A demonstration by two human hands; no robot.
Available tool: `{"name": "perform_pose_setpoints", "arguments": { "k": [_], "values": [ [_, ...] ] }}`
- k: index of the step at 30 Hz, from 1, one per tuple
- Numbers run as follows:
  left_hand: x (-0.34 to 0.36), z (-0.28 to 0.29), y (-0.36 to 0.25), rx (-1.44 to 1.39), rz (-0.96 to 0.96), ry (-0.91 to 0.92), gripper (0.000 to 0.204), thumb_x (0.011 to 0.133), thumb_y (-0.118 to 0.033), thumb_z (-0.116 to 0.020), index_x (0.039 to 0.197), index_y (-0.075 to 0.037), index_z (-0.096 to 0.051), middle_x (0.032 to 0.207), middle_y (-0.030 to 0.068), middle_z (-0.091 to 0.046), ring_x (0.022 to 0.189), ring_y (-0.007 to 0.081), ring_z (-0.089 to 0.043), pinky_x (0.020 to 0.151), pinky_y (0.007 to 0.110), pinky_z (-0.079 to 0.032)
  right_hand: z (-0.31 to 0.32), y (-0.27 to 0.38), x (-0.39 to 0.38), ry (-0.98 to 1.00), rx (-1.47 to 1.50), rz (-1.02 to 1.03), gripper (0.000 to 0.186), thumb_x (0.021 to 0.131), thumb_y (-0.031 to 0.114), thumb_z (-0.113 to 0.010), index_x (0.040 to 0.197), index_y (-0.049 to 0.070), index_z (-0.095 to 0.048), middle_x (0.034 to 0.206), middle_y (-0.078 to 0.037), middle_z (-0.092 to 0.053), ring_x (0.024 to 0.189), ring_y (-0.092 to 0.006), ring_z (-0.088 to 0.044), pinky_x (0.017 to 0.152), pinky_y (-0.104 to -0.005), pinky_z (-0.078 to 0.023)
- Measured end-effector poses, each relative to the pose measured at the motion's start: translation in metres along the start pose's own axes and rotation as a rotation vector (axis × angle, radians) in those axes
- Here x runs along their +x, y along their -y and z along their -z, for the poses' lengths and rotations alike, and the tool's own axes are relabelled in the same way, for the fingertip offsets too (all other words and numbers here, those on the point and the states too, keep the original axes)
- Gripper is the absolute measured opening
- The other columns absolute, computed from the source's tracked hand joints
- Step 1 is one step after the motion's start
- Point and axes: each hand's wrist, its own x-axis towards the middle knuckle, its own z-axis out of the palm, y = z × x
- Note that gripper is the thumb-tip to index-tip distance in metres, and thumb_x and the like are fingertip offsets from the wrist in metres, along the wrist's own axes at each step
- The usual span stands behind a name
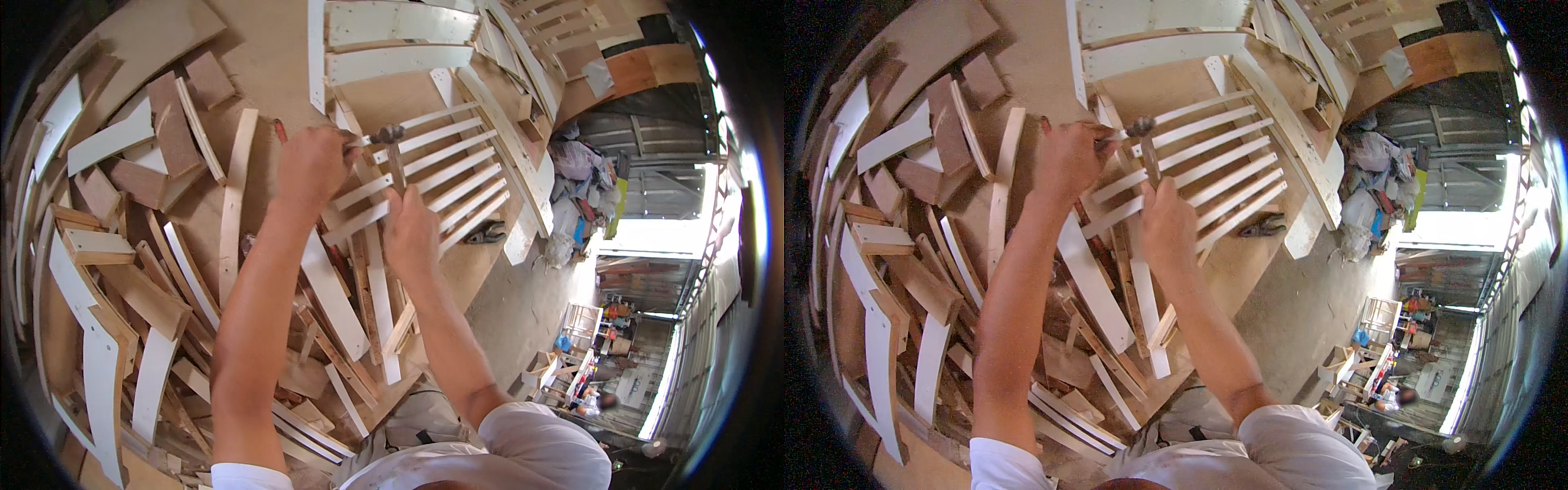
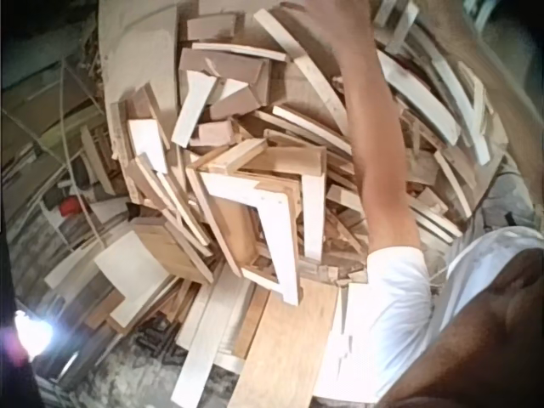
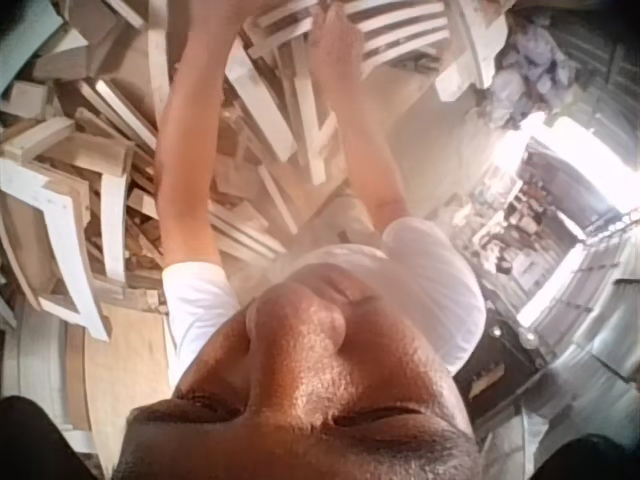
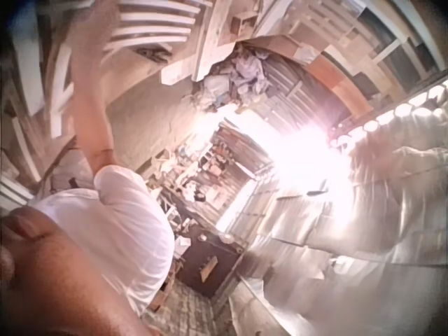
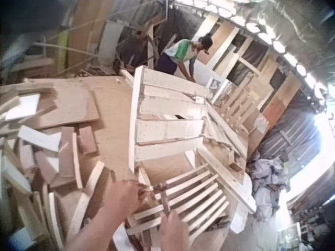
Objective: The person builds a wooden chair by nailing slats to the frame with a hammer and trimming a wooden piece using pliers.
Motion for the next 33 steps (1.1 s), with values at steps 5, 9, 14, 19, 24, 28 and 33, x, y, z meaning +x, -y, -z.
{"name": "perform_pose_setpoints", "arguments": {
  "k": [5,9,14,19,24,28,33],
  "values": [
    [0.0,0.001,-0.001,0.006,0.018,-0.001,0.027,0.091,-0.032,-0.078,0.111,-0.014,-0.083,0.106,0.0145,-0.078,0.093,0.036,-0.075,0.083,0.046,-0.059,0.011,-0.003,-0.003,-0.138,0.087,0.0,0.03,0.109,0.027,-0.055,0.096,0.0,-0.056,0.07,-0.025,-0.064,0.07,-0.0507,-0.066,0.062,-0.0587,-0.047],
    [0.003,0.0,0.005,0.009,0.041,-0.034,0.019,0.088,-0.027,-0.081,0.104,-0.018,-0.084,0.091,0.0171,-0.077,0.085,0.0381,-0.075,0.077,0.048,-0.06,0.018,0.019,0.004,0.124,-0.099,0.043,0.031,0.11,0.027,-0.054,0.094,0.0,-0.055,0.068,-0.024,-0.064,0.068,-0.0489,-0.066,0.061,-0.0564,-0.049],
    [0.002,-0.001,0.007,-0.046,0.023,-0.059,0.019,0.088,-0.027,-0.081,0.103,-0.014,-0.084,0.09,0.0176,-0.077,0.084,0.0384,-0.074,0.078,0.048,-0.06,0.003,0.009,0.011,0.156,-0.216,0.097,0.034,0.109,0.028,-0.055,0.092,-0.001,-0.054,0.068,-0.026,-0.065,0.07,-0.049,-0.067,0.062,-0.0569,-0.05],
    [0.002,-0.003,0.005,-0.009,0.003,-0.039,0.022,0.089,-0.03,-0.08,0.105,-0.016,-0.084,0.092,0.0165,-0.078,0.084,0.0374,-0.075,0.079,0.046,-0.06,0.001,-0.002,0.003,0.072,-0.07,0.067,0.034,0.11,0.029,-0.054,0.093,0.0,-0.054,0.067,-0.022,-0.064,0.068,-0.0483,-0.066,0.063,-0.0554,-0.05],
    [0.0,-0.005,0.006,-0.048,-0.001,-0.078,0.02,0.088,-0.028,-0.081,0.103,-0.016,-0.084,0.089,0.0161,-0.077,0.082,0.0381,-0.074,0.078,0.047,-0.06,0.012,0.012,-0.008,-0.032,0.223,-0.1,0.031,0.11,0.028,-0.054,0.094,0.0,-0.054,0.067,-0.024,-0.064,0.069,-0.0493,-0.066,0.065,-0.0574,-0.049],
    [0.002,-0.004,0.005,-0.017,0.013,-0.048,0.021,0.088,-0.03,-0.081,0.103,-0.016,-0.084,0.089,0.0156,-0.077,0.082,0.038,-0.074,0.078,0.047,-0.061,0.006,0.015,-0.001,0.168,-0.091,0.027,0.033,0.109,0.028,-0.056,0.093,-0.001,-0.055,0.068,-0.025,-0.065,0.07,-0.0499,-0.067,0.064,-0.0569,-0.05],
    [0.001,-0.002,0.003,-0.021,0.035,-0.034,0.021,0.088,-0.031,-0.081,0.104,-0.017,-0.085,0.09,0.0166,-0.077,0.084,0.0378,-0.075,0.078,0.047,-0.061,0.006,0.017,-0.003,0.087,-0.021,-0.025,0.031,0.109,0.027,-0.057,0.093,0.0,-0.056,0.068,-0.026,-0.064,0.07,-0.0507,-0.066,0.061,-0.0582,-0.048]
  ]
}}
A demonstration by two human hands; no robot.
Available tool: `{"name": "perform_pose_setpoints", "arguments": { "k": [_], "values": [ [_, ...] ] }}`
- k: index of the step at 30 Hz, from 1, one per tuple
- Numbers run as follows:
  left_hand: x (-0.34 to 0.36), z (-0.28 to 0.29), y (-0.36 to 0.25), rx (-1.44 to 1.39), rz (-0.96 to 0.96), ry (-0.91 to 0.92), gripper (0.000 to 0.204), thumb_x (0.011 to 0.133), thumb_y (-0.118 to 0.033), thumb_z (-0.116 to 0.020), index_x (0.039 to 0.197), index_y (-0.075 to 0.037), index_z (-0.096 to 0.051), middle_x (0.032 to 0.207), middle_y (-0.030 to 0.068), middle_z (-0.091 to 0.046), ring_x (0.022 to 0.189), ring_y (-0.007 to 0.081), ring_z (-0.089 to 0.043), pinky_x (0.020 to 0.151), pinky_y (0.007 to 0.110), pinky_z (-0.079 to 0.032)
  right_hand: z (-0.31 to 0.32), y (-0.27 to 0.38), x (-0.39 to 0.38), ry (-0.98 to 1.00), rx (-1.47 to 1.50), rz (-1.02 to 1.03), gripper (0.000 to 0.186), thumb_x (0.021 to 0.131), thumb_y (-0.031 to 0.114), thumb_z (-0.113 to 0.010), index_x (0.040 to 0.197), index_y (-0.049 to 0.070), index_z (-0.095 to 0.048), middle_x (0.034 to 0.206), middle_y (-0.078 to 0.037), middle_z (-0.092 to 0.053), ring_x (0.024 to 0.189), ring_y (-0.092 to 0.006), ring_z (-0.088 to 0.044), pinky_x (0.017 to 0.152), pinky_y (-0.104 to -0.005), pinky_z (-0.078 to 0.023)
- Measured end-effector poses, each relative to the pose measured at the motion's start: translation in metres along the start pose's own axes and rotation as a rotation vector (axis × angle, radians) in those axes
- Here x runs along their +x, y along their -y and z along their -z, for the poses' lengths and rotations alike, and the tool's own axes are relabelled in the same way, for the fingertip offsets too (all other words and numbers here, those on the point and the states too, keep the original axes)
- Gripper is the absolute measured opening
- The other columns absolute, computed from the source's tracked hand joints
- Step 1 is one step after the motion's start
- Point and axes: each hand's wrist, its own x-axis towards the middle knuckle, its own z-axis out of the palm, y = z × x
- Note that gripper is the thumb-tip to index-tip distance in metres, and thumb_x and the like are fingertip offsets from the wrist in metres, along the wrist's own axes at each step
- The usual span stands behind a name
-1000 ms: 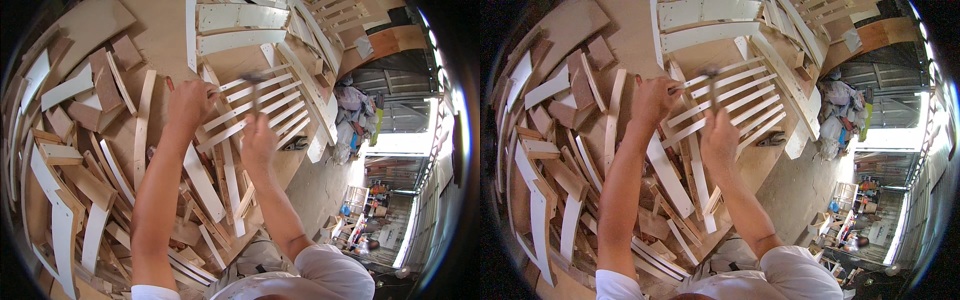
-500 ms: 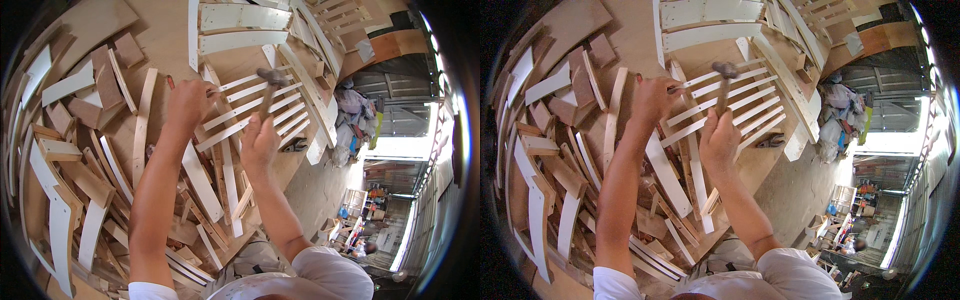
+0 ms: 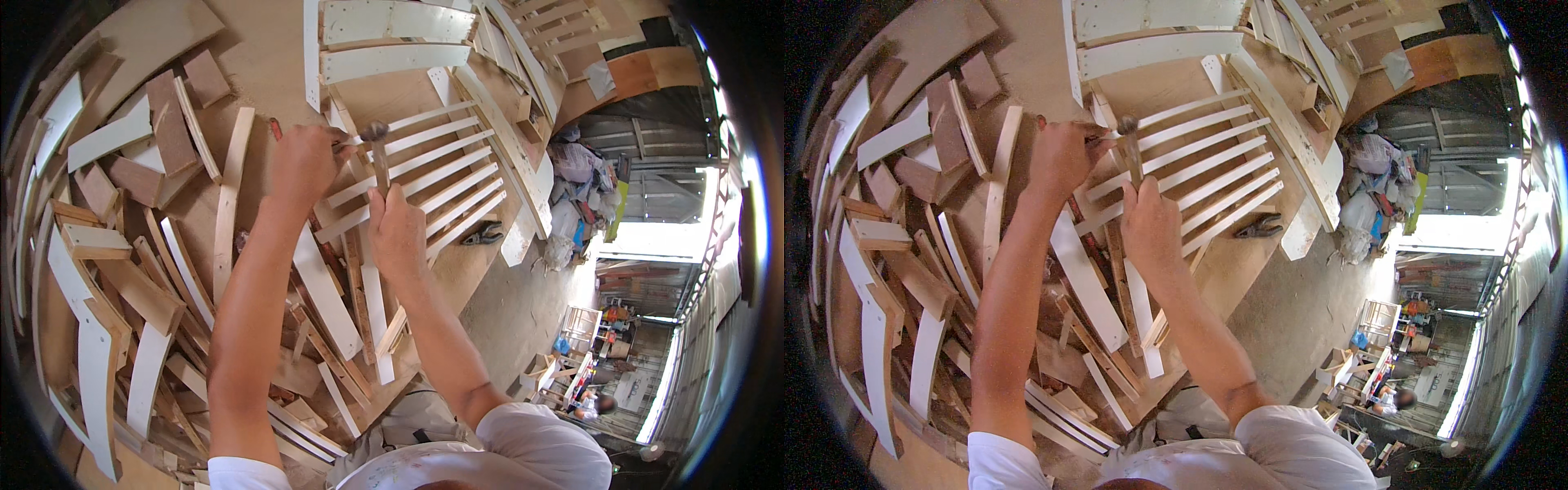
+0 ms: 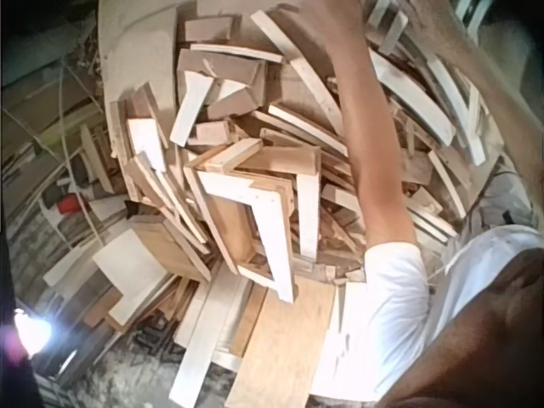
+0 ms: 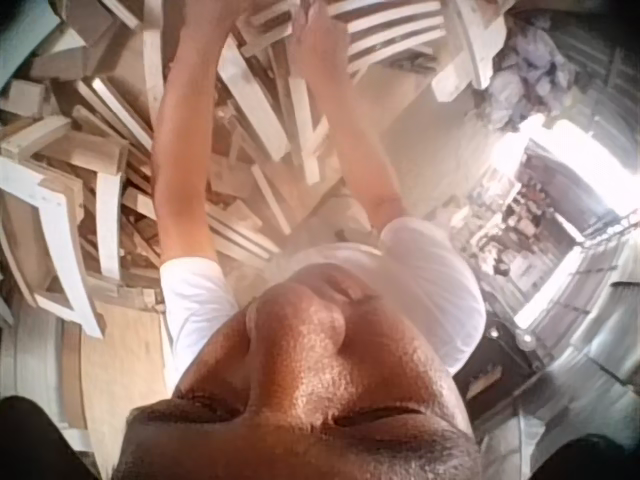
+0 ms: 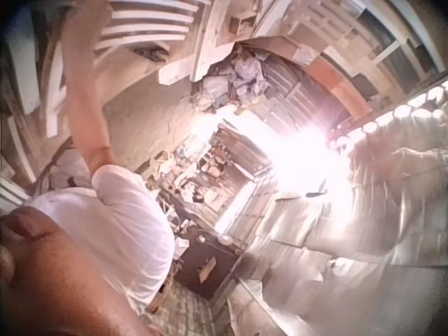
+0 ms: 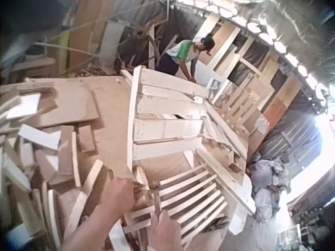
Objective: The person builds a wooden chair by nailing slats to the frame with a hammer and trimming a wooden piece using pliers.
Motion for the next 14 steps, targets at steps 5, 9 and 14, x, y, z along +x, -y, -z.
{"name": "perform_pose_setpoints", "arguments": {
  "k": [5,9,14],
  "values": [
    [0.002,-0.004,0.0,0.001,0.0,-0.02,0.02,0.088,-0.029,-0.081,0.103,-0.017,-0.085,0.091,0.0172,-0.077,0.084,0.0378,-0.075,0.079,0.046,-0.06,-0.007,-0.007,0.001,-0.019,-0.009,0.026,0.033,0.109,0.028,-0.057,0.092,0.0,-0.056,0.067,-0.026,-0.063,0.067,-0.0506,-0.065,0.061,-0.0581,-0.048],
    [0.001,0.0,0.005,-0.033,0.008,0.0,0.022,0.088,-0.029,-0.082,0.103,-0.013,-0.084,0.091,0.018,-0.077,0.085,0.0374,-0.075,0.079,0.046,-0.06,-0.004,-0.003,0.0,-0.111,0.134,0.049,0.032,0.108,0.024,-0.059,0.088,0.0,-0.054,0.064,-0.027,-0.061,0.066,-0.0516,-0.064,0.061,-0.0588,-0.048],
    [0.004,-0.001,0.003,-0.001,-0.014,-0.008,0.024,0.088,-0.03,-0.082,0.105,-0.012,-0.084,0.092,0.0175,-0.078,0.086,0.0361,-0.075,0.082,0.046,-0.06,-0.002,0.0,0.007,0.086,-0.085,0.001,0.032,0.106,0.027,-0.062,0.093,-0.001,-0.055,0.07,-0.024,-0.066,0.069,-0.0481,-0.068,0.064,-0.0568,-0.05]
  ]
}}
